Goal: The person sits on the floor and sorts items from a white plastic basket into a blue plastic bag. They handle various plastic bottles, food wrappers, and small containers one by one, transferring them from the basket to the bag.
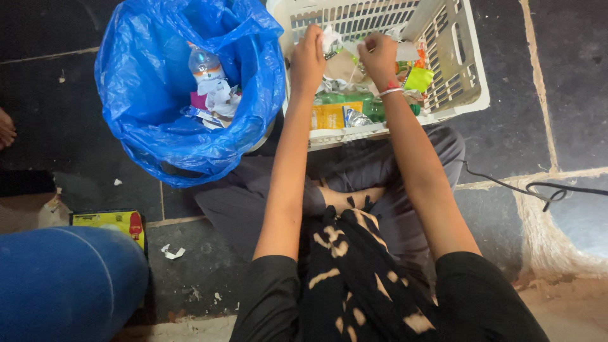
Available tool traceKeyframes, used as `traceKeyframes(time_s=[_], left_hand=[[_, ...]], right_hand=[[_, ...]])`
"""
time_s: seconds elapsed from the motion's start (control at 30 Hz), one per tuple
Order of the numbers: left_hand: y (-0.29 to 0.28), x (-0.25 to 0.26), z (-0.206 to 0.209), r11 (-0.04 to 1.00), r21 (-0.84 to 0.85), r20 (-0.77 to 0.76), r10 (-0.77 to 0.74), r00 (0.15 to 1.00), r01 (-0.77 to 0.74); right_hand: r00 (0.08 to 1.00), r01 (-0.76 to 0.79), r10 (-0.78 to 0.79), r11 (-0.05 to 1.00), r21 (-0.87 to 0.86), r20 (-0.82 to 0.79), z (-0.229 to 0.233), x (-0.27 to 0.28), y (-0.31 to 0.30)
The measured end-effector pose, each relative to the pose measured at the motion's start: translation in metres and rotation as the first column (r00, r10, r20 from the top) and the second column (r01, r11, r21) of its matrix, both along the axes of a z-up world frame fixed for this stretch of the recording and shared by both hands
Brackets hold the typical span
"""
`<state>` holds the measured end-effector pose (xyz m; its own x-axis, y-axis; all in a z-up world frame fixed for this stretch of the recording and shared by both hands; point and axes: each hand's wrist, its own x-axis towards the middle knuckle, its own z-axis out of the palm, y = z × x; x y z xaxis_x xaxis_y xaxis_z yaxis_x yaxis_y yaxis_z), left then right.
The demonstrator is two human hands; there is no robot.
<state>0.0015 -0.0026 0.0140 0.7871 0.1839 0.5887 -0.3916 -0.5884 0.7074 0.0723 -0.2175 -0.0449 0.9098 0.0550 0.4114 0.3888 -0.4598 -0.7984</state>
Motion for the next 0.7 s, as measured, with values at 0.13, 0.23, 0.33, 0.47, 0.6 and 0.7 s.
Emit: traceKeyframes(time_s=[0.13,0.23,0.33,0.47,0.6,0.7], left_hand=[[0.006,0.013,-0.062,0.813,0.544,-0.498,0.114,0.86,0.207],[0.002,0.022,-0.095,0.743,0.469,-0.733,0.025,0.68,0.478],[0.005,0.033,-0.107,0.81,0.371,-0.695,-0.082,0.714,0.455],[0.006,0.044,-0.122,0.813,0.43,-0.578,-0.086,0.811,0.393],[0.0,0.055,-0.142,0.761,0.573,-0.333,-0.122,0.935,0.303],[-0.006,0.059,-0.148,0.792,0.533,-0.471,-0.015,0.882,0.298]], right_hand=[[1.0,-0.013,0.012,0.97,0.242,0.006,0.042,-0.009,0.015],[0.994,-0.107,0.111,0.901,0.42,0.015,0.069,-0.019,0.028],[0.971,-0.176,0.24,0.765,0.619,-0.021,0.091,-0.033,0.054],[0.943,-0.253,0.333,0.674,0.694,0.02,0.112,-0.052,0.099],[0.907,-0.354,0.411,0.634,0.687,0.087,0.121,-0.071,0.154],[0.876,-0.443,0.465,0.666,0.6,0.13,0.131,-0.081,0.192]])
